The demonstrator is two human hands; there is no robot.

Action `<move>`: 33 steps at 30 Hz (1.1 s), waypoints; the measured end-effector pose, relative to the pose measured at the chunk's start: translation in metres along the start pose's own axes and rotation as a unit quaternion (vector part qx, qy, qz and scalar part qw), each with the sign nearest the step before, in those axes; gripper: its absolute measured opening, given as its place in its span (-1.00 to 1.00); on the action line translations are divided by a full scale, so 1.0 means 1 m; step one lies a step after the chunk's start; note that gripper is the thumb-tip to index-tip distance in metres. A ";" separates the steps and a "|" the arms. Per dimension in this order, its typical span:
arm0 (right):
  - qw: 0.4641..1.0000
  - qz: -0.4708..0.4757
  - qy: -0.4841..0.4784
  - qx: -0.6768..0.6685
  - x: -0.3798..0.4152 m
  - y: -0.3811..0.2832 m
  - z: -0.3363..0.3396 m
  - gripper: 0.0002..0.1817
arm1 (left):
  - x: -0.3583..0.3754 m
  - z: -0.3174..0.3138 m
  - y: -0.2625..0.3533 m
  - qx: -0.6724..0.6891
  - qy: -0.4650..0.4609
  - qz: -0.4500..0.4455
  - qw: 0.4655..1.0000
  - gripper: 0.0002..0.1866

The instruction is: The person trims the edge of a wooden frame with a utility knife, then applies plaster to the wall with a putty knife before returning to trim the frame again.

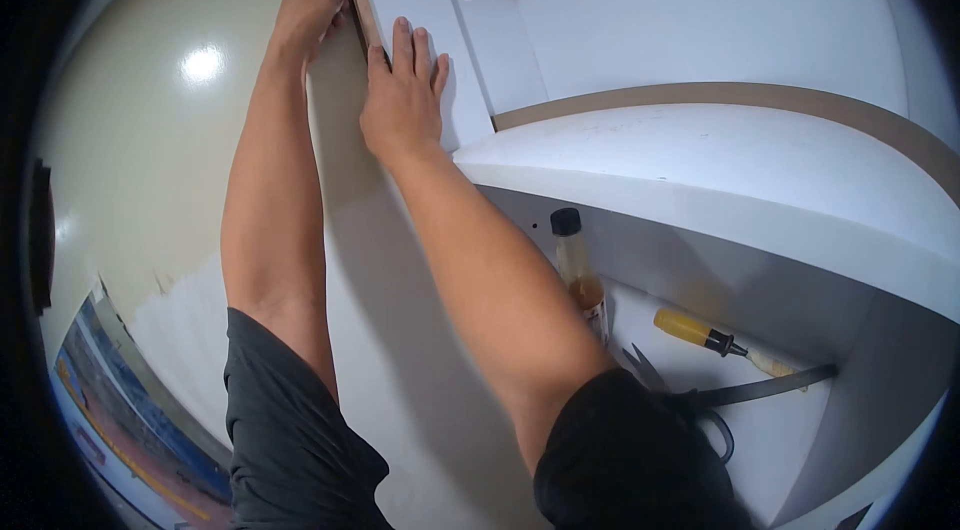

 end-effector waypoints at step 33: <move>0.965 -0.042 0.071 -0.248 0.067 -0.025 0.052 -0.51 | 0.023 -0.001 -0.008 0.007 0.004 0.005 1.000 -0.78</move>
Point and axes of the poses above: each hand's wrist, its own x-axis away from the middle knuckle, its own z-axis out of the back of the hand, y = z × x, the point moved 10 cm from there along -x, towards the middle knuckle, and after that the axes turned 9 degrees about y, right-handed, at the moved point
